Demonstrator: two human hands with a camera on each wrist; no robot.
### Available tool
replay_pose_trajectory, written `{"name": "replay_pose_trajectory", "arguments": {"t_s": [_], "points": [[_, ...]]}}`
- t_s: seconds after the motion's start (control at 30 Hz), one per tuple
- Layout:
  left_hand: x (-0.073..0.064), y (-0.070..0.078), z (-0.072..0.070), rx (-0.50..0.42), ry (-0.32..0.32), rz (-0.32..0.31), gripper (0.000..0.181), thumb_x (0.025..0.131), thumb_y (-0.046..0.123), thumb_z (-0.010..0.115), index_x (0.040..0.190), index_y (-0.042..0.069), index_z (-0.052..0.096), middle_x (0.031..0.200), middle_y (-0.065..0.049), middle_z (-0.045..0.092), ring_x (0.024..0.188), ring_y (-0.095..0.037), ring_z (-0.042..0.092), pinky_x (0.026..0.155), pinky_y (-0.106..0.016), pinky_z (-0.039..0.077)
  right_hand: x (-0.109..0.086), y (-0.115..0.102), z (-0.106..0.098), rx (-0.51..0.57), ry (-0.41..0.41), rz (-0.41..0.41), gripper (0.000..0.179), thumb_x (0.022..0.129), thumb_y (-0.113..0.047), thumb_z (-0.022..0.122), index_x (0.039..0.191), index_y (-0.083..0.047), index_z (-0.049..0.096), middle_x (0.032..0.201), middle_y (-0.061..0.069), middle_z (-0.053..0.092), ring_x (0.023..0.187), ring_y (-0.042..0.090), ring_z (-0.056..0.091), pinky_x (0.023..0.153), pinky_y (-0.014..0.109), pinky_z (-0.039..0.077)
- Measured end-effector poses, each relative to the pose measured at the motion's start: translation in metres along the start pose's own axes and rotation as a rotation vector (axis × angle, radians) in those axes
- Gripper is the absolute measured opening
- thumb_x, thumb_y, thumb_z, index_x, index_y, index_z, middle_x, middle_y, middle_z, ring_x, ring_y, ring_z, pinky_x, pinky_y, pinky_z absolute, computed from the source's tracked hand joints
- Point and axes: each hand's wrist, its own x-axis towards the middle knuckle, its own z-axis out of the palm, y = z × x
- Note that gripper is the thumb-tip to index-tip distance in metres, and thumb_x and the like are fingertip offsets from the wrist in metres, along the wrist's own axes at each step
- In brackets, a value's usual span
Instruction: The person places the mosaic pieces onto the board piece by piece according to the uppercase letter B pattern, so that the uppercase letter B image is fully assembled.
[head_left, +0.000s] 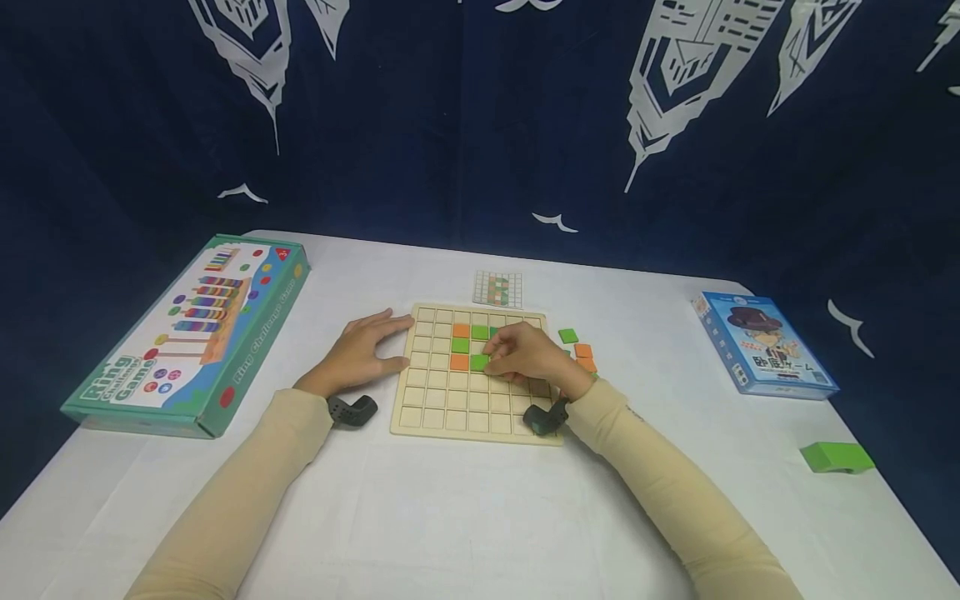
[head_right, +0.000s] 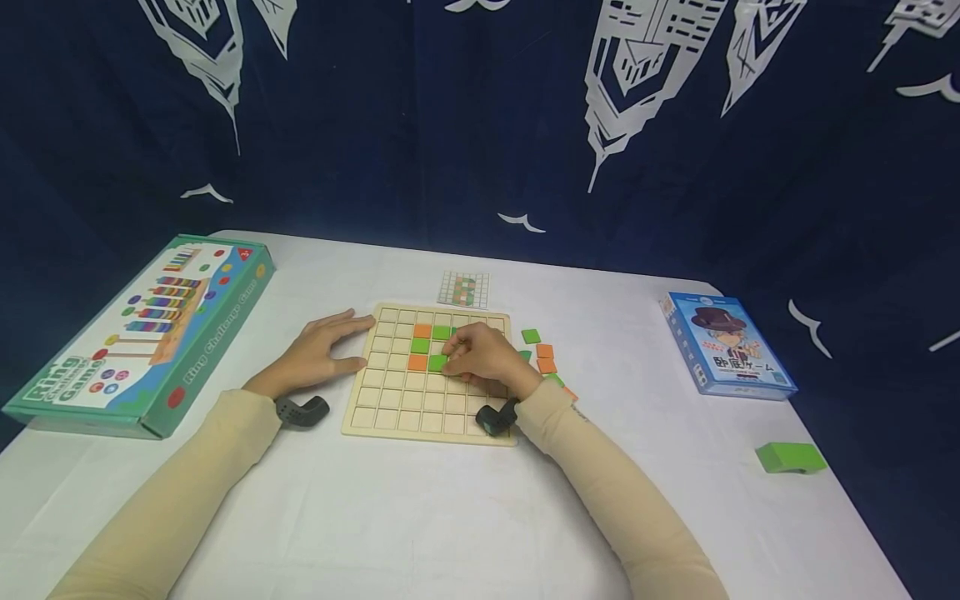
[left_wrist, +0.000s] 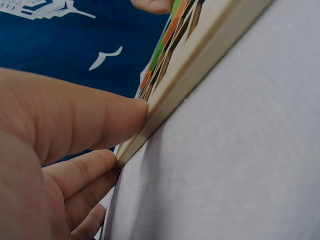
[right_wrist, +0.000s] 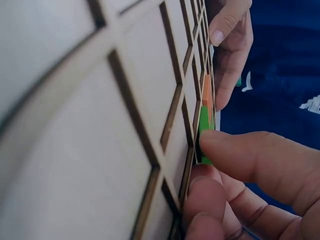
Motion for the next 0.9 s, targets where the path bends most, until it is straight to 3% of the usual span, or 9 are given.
{"name": "replay_pose_trajectory", "arguments": {"t_s": [0.4,0.57,0.73,0.9], "points": [[0.001,0.002,0.000,-0.003,-0.003,-0.011,0.072,0.095,0.025,0.073,0.161,0.004,0.050,0.168,-0.016,0.046,0.163,-0.039,0.027,0.133,-0.059,0.013,0.001,0.001,-0.002,0.032,-0.030,0.007,0.027,0.093,0.000,0.080,0.118,0.007,0.072,0.082,0.003,0.071,0.064,0.012,0.061,0.061,0.023,0.055],[0.001,0.001,0.000,-0.002,-0.001,-0.011,0.072,0.095,0.025,0.073,0.161,0.004,0.051,0.168,-0.017,0.045,0.162,-0.040,0.027,0.133,-0.059,0.013,-0.001,0.006,-0.008,0.115,-0.062,0.018,0.029,0.098,-0.005,0.076,0.124,0.006,0.072,0.088,0.002,0.071,0.068,0.013,0.063,0.062,0.023,0.058],[0.001,0.000,0.000,-0.004,-0.004,-0.015,0.072,0.095,0.025,0.073,0.161,0.005,0.050,0.169,-0.016,0.044,0.163,-0.040,0.027,0.133,-0.059,0.013,-0.009,0.014,-0.016,0.236,-0.105,-0.028,0.032,0.104,-0.006,0.069,0.132,0.008,0.068,0.095,0.007,0.073,0.070,0.014,0.065,0.064,0.023,0.059],[0.001,0.001,0.000,-0.001,-0.005,-0.015,0.072,0.096,0.024,0.072,0.161,0.005,0.050,0.169,-0.016,0.044,0.163,-0.040,0.027,0.133,-0.060,0.013,-0.023,0.021,-0.026,0.296,-0.084,-0.050,0.033,0.105,-0.008,0.067,0.134,0.008,0.067,0.100,0.009,0.072,0.072,0.014,0.062,0.066,0.024,0.057]]}}
